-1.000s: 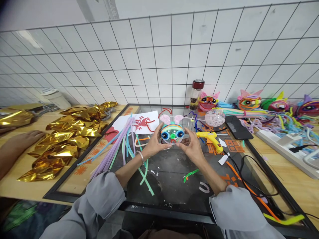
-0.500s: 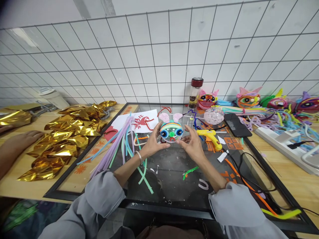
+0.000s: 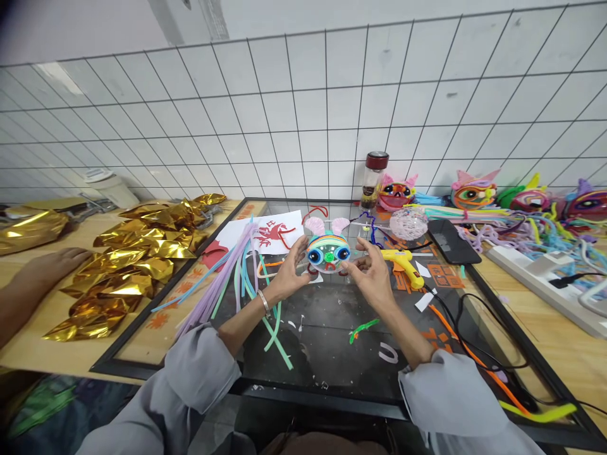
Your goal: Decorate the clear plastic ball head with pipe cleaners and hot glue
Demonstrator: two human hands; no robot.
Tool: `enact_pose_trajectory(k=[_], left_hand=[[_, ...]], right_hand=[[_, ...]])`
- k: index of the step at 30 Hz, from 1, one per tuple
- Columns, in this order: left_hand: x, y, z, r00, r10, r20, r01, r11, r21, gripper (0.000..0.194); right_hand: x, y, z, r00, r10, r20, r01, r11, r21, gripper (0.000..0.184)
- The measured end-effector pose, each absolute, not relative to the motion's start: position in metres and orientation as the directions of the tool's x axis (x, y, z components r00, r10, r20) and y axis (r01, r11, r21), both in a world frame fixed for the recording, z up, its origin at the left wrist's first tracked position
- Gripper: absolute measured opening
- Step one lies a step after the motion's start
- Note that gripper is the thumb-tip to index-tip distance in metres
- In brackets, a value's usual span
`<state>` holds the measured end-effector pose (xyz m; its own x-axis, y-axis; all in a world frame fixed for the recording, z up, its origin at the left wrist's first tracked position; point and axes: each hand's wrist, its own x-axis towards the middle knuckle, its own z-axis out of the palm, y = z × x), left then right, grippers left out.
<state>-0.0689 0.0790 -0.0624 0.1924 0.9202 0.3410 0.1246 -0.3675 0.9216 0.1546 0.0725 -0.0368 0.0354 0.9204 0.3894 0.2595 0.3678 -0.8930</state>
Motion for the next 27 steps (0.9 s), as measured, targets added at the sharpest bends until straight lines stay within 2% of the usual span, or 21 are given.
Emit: enact_pose_trajectory(k=[3,4,7,11,14,17,21,24,27], left_hand=[[-0.069,0.081,-0.064,0.110,0.926,0.361,0.101,-0.372,0.923,0.078],[-0.070,0.082,-0.063,0.051,0.928,0.369,0.117,-0.372,0.921,0.072],[-0.076,0.086,-0.054,-0.159,0.902,0.402,0.233,-0.361,0.903,0.050],[-0.099,0.092,-0.035,-0.317,0.847,0.426,0.427,-0.274,0.862,0.019],[-0.116,0.092,-0.025,-0.251,0.885,0.391,0.616,-0.165,0.770,0.015],[-0.123,0.087,-0.018,-0.166,0.925,0.343,0.818,-0.065,0.572,0.015],[-0.116,0.080,-0.012,-0.036,0.944,0.327,0.942,-0.077,0.326,0.026],[-0.109,0.077,-0.011,0.014,0.968,0.251,0.975,-0.069,0.211,0.029],[-0.106,0.077,-0.013,-0.024,0.987,0.161,0.987,-0.003,0.161,0.033]], right_hand=[[0.156,0.069,-0.032,0.083,0.869,0.487,0.318,0.440,-0.840,0.029],[0.157,0.068,-0.030,0.100,0.844,0.526,0.350,0.465,-0.813,0.028],[0.158,0.064,-0.026,0.158,0.779,0.607,0.446,0.492,-0.748,0.043],[0.156,0.060,-0.023,0.169,0.668,0.724,0.560,0.539,-0.629,0.039],[0.152,0.057,-0.024,0.116,0.577,0.809,0.617,0.596,-0.514,0.027],[0.149,0.055,-0.026,-0.019,0.513,0.858,0.643,0.664,-0.383,0.010],[0.146,0.052,-0.029,-0.213,0.429,0.878,0.622,0.753,-0.216,0.016],[0.145,0.051,-0.030,-0.268,0.415,0.870,0.609,0.772,-0.180,0.018],[0.143,0.051,-0.031,-0.287,0.418,0.862,0.600,0.780,-0.178,0.019]])
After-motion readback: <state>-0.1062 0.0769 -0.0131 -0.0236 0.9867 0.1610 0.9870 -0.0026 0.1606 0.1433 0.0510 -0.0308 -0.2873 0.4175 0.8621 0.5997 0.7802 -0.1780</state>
